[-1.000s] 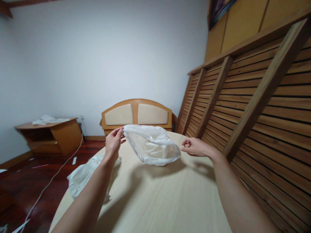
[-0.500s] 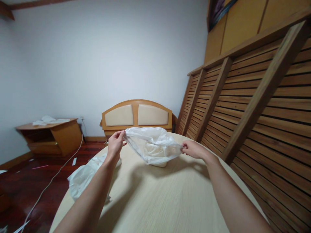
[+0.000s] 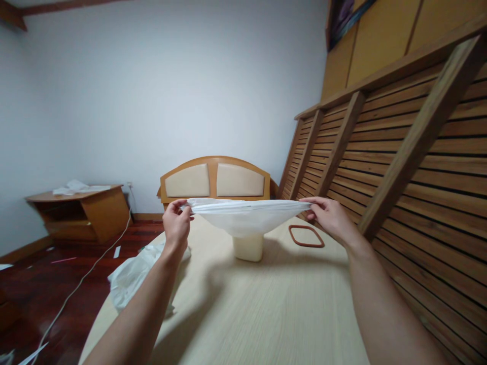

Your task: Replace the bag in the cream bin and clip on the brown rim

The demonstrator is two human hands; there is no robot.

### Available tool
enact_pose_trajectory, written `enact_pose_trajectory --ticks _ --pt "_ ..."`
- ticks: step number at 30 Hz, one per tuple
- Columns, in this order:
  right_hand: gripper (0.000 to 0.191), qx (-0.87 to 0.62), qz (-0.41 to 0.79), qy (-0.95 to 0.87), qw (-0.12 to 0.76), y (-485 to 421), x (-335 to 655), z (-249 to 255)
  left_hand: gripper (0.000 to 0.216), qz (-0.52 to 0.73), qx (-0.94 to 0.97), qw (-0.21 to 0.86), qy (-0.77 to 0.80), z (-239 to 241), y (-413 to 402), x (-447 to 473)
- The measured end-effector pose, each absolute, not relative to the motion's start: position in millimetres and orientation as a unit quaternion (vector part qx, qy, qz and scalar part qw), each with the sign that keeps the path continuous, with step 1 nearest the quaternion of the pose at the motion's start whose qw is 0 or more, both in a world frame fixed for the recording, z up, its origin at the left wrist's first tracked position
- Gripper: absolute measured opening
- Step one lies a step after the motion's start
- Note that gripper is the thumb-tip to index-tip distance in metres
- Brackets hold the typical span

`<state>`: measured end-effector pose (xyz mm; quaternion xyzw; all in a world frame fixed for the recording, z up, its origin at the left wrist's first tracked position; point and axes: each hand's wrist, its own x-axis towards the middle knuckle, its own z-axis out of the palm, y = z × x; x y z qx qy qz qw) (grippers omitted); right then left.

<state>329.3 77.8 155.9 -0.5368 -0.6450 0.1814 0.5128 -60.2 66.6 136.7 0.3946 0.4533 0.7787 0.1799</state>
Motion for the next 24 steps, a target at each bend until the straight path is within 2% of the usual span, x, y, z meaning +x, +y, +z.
enact_pose_trajectory --ticks 7,11,18,21,24 --pt "0.027 -0.530 0.197 -0.618 0.547 73 325 164 0.026 0.781 0.423 0.201 0.414 150 48 -46" --pt "0.024 -0.506 0.160 -0.644 0.551 66 312 170 0.021 0.753 0.495 0.211 0.378 157 32 -27" --pt "0.022 -0.363 0.047 -0.798 0.478 26 264 181 0.021 0.640 0.624 0.293 0.338 147 13 11" --pt "0.034 -0.299 0.039 -0.862 0.408 10 244 181 0.024 0.612 0.641 0.330 0.325 144 7 24" --pt "0.047 -0.284 0.029 -0.882 0.376 5 230 176 0.031 0.583 0.660 0.361 0.306 144 1 30"
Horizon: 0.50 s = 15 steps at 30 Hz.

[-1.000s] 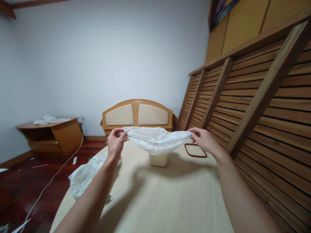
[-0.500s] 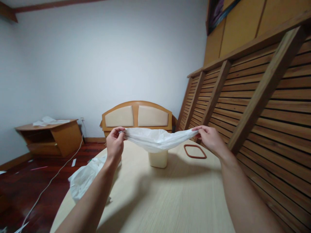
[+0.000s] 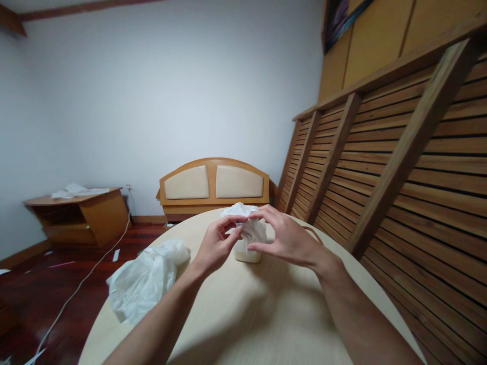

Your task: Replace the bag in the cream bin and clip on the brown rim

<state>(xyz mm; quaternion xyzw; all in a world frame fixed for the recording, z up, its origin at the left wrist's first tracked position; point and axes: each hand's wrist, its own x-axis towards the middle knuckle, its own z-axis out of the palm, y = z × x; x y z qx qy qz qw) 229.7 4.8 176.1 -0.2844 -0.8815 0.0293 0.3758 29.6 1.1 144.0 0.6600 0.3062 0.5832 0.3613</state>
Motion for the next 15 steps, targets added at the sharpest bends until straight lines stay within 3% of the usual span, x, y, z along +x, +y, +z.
enact_pose_trajectory --ticks 3,8,12,15 --pt "0.042 -0.309 0.021 -0.868 0.389 9 222 169 0.039 0.558 0.679 0.386 0.279 145 -3 30" --pt "0.015 -0.319 0.054 -0.835 0.445 20 223 165 0.048 0.536 0.697 0.411 0.243 142 -3 29" --pt "0.013 -0.307 0.144 -0.806 0.486 26 234 168 0.043 0.555 0.719 0.287 0.303 135 7 25" --pt "0.024 -0.297 0.200 -0.764 0.537 33 243 169 0.055 0.569 0.720 0.165 0.363 124 24 16"
